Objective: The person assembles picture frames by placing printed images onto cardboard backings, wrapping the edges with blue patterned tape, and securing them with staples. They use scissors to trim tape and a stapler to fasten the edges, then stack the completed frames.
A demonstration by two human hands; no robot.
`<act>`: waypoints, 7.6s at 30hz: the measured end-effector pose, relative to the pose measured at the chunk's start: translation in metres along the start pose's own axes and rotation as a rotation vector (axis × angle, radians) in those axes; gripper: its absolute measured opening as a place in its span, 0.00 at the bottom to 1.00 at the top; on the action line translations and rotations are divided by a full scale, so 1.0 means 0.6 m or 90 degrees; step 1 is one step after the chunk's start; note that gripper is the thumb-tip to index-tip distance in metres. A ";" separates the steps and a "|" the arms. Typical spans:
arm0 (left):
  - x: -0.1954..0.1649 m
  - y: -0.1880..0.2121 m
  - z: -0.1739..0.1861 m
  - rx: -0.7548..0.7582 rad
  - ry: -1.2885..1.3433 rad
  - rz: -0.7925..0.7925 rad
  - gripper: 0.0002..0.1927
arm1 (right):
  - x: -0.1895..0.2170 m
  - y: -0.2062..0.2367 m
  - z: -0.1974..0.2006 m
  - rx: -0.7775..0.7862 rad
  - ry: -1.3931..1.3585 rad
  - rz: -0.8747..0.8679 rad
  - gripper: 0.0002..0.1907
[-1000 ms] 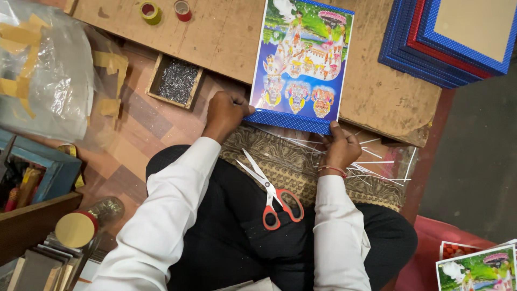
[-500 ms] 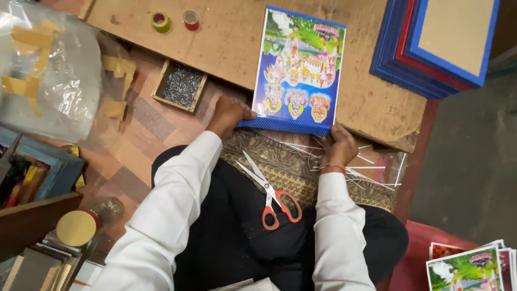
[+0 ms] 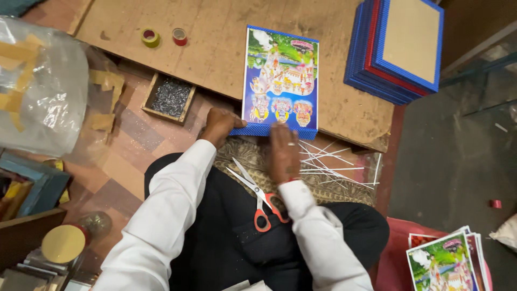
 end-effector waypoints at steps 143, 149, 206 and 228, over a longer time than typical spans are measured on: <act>-0.138 0.444 -0.089 0.053 -0.136 -0.439 0.12 | -0.055 0.268 0.329 -0.336 -0.735 -0.300 0.09; -0.148 0.438 -0.097 0.008 -0.117 -0.365 0.09 | -0.083 0.275 0.311 -0.447 -0.781 -0.320 0.11; -0.046 0.483 -0.043 -0.112 -0.016 -0.351 0.10 | 0.139 0.174 0.338 -0.200 -0.107 -0.017 0.11; -0.037 0.465 -0.069 0.023 0.086 -0.241 0.11 | 0.240 0.320 0.373 -0.358 0.238 0.164 0.20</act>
Point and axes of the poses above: each hand's wrist, its own y-axis away from the middle knuckle, its own z-axis out of the back of the hand, x = y × z, the point moved 7 cm from there along -y, towards the middle knuckle, and after that the axes turned 13 degrees about z, right-handed, at the moved point
